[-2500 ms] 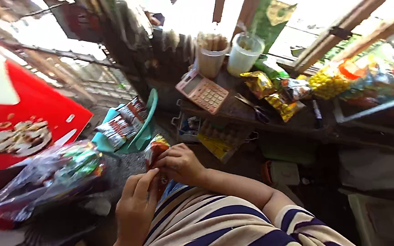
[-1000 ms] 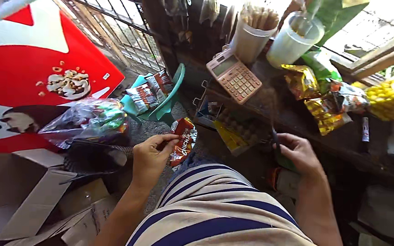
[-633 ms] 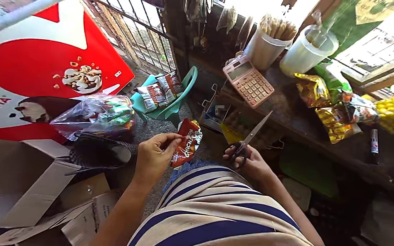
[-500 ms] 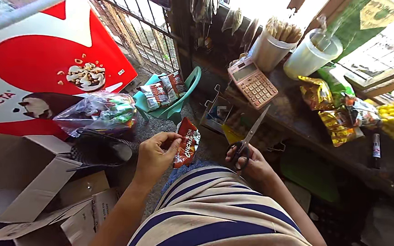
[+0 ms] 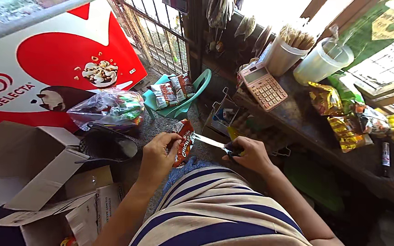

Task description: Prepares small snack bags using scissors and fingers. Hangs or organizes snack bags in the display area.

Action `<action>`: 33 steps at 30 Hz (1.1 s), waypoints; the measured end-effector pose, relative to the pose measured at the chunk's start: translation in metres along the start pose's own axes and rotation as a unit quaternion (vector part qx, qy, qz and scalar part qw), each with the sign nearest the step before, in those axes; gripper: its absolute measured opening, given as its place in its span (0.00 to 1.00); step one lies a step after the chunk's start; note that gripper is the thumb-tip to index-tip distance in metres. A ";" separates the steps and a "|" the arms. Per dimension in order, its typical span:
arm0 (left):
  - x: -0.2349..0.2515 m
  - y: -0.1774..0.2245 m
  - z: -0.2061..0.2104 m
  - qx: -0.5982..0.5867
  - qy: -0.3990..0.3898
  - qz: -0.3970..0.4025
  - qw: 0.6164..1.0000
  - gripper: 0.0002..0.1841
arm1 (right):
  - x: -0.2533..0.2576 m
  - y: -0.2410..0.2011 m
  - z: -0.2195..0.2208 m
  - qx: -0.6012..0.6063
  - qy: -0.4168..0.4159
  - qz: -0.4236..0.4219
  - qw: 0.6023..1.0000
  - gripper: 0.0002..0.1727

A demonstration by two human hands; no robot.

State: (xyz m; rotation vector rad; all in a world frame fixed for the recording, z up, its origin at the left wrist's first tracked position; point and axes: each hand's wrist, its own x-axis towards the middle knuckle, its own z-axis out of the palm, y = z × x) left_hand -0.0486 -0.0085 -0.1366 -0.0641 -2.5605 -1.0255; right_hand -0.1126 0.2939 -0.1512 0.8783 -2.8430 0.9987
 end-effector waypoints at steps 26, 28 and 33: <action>0.002 -0.004 0.010 0.039 -0.040 0.039 0.998 0.10 | 0.046 -0.022 -0.029 -0.238 -0.049 -0.172 0.955 0.17; 0.003 -0.003 0.010 0.037 -0.039 0.039 0.998 0.10 | 0.046 -0.021 -0.030 -0.237 -0.043 -0.173 0.955 0.17; 0.004 -0.002 0.009 0.040 -0.039 0.041 0.998 0.09 | 0.047 -0.020 -0.033 -0.236 -0.038 -0.172 0.956 0.17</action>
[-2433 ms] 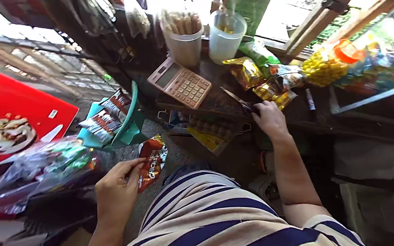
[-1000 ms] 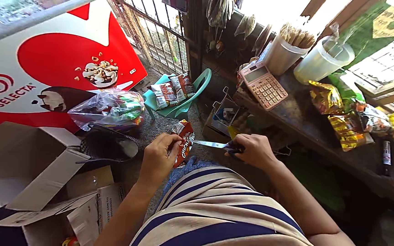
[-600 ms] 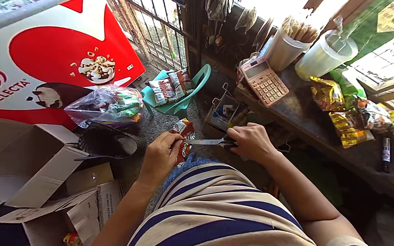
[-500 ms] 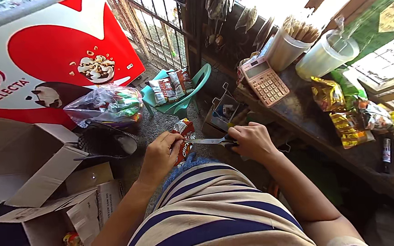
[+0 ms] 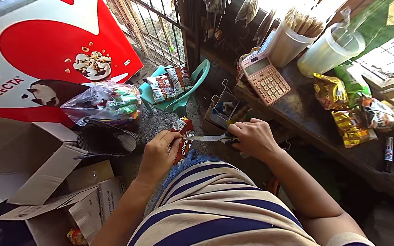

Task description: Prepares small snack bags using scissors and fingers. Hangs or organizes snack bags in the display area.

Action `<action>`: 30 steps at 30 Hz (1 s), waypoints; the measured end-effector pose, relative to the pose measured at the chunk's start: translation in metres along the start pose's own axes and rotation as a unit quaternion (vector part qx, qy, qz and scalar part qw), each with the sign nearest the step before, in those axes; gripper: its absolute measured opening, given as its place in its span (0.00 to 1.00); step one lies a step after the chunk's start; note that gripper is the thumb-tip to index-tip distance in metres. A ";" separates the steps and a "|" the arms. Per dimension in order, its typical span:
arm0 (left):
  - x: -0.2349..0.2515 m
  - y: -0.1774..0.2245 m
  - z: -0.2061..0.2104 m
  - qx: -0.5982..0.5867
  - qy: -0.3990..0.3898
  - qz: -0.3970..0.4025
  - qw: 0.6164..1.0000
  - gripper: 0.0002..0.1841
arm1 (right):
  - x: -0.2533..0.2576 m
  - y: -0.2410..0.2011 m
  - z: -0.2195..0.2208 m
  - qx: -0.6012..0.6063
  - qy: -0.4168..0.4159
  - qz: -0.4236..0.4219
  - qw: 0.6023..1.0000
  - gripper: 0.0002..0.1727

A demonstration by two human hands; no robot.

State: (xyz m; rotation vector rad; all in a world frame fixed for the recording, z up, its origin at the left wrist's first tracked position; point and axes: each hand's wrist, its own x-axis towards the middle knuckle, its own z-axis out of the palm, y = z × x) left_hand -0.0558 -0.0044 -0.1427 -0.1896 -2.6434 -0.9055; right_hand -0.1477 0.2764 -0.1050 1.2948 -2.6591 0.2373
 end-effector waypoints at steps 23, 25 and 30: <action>-0.005 0.005 0.002 0.024 -0.033 0.006 0.999 0.08 | 0.004 -0.006 -0.008 -0.046 -0.021 -0.040 0.998 0.17; -0.005 0.006 0.001 0.031 -0.043 0.011 0.999 0.09 | 0.005 -0.007 -0.010 -0.050 -0.025 -0.047 0.997 0.17; -0.005 0.005 0.000 0.030 -0.055 0.017 0.998 0.09 | 0.008 -0.004 -0.012 -0.056 -0.030 -0.066 0.996 0.14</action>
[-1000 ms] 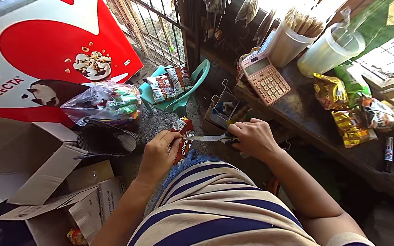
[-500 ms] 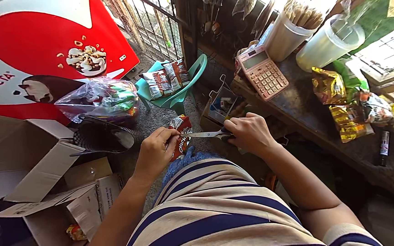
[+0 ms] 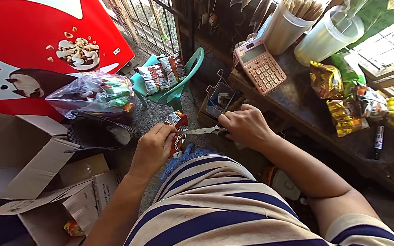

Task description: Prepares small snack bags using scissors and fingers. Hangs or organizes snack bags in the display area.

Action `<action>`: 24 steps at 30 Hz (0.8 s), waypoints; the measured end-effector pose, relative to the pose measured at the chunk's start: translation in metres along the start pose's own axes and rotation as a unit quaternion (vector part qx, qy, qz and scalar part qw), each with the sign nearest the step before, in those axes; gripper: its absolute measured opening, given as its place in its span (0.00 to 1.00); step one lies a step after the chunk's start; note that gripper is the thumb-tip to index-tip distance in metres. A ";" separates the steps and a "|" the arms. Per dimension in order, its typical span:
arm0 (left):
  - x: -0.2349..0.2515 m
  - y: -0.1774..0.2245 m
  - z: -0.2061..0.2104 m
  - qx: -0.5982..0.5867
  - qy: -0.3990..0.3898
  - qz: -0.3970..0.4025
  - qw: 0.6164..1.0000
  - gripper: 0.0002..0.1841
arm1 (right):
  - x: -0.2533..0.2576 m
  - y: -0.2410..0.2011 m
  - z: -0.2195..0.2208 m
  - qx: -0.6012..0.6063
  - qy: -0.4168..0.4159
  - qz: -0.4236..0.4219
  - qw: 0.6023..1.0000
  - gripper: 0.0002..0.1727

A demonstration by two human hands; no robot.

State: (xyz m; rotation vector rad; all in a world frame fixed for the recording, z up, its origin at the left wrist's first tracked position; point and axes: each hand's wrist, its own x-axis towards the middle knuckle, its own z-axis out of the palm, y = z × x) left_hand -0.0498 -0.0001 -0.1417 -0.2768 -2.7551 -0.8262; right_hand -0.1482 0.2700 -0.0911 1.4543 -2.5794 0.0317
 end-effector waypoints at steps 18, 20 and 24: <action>0.010 0.006 -0.007 -0.016 0.014 -0.001 1.000 0.08 | 0.001 0.012 -0.009 0.037 0.001 -0.021 0.999 0.15; 0.011 0.008 -0.006 -0.016 0.021 0.001 1.000 0.08 | 0.000 0.015 -0.010 0.042 0.003 -0.019 0.999 0.15; 0.012 0.010 -0.003 -0.014 0.031 0.012 0.999 0.09 | -0.003 0.017 -0.013 0.048 -0.004 -0.014 0.999 0.15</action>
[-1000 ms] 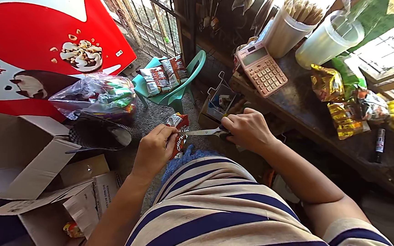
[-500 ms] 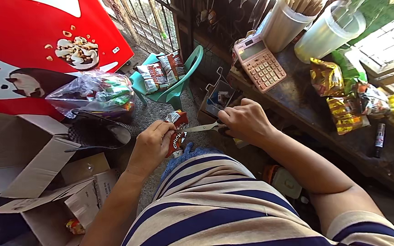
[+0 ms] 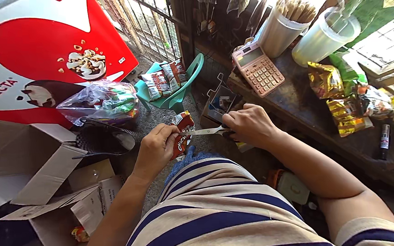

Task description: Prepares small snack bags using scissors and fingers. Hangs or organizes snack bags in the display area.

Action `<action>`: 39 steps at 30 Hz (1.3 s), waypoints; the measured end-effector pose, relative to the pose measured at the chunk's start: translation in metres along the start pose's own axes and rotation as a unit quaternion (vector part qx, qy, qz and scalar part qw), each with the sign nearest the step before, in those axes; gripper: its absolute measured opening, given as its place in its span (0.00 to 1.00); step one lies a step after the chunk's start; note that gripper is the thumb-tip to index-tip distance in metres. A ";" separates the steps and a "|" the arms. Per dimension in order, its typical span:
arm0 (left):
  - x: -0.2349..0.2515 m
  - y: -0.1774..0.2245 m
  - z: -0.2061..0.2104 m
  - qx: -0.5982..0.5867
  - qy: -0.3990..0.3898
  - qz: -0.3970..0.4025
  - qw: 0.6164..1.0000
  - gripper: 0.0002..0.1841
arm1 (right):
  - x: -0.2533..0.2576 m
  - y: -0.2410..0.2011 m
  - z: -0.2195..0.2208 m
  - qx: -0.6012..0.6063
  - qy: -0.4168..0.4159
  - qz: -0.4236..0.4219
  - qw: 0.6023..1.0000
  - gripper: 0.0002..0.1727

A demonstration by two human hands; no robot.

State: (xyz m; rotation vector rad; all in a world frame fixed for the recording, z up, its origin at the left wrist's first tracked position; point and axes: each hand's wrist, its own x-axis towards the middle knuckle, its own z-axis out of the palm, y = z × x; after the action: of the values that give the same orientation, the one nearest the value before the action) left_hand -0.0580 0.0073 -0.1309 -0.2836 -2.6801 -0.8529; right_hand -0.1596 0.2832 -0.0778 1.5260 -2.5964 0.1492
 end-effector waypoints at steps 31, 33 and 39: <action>0.004 0.013 0.001 0.025 0.027 0.071 0.997 0.09 | -0.012 0.011 -0.003 0.059 -0.046 0.033 0.997 0.18; 0.004 0.012 0.003 0.028 0.034 0.074 0.996 0.09 | -0.011 0.012 -0.002 0.063 -0.049 0.033 0.996 0.17; 0.006 0.012 0.004 0.030 0.042 0.072 0.996 0.09 | -0.011 0.015 0.002 0.064 -0.036 0.018 0.997 0.17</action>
State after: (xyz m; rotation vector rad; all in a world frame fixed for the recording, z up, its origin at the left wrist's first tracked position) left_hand -0.0608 0.0201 -0.1259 -0.4121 -2.5656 -0.7224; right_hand -0.1672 0.2994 -0.0814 1.5524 -2.7204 0.2753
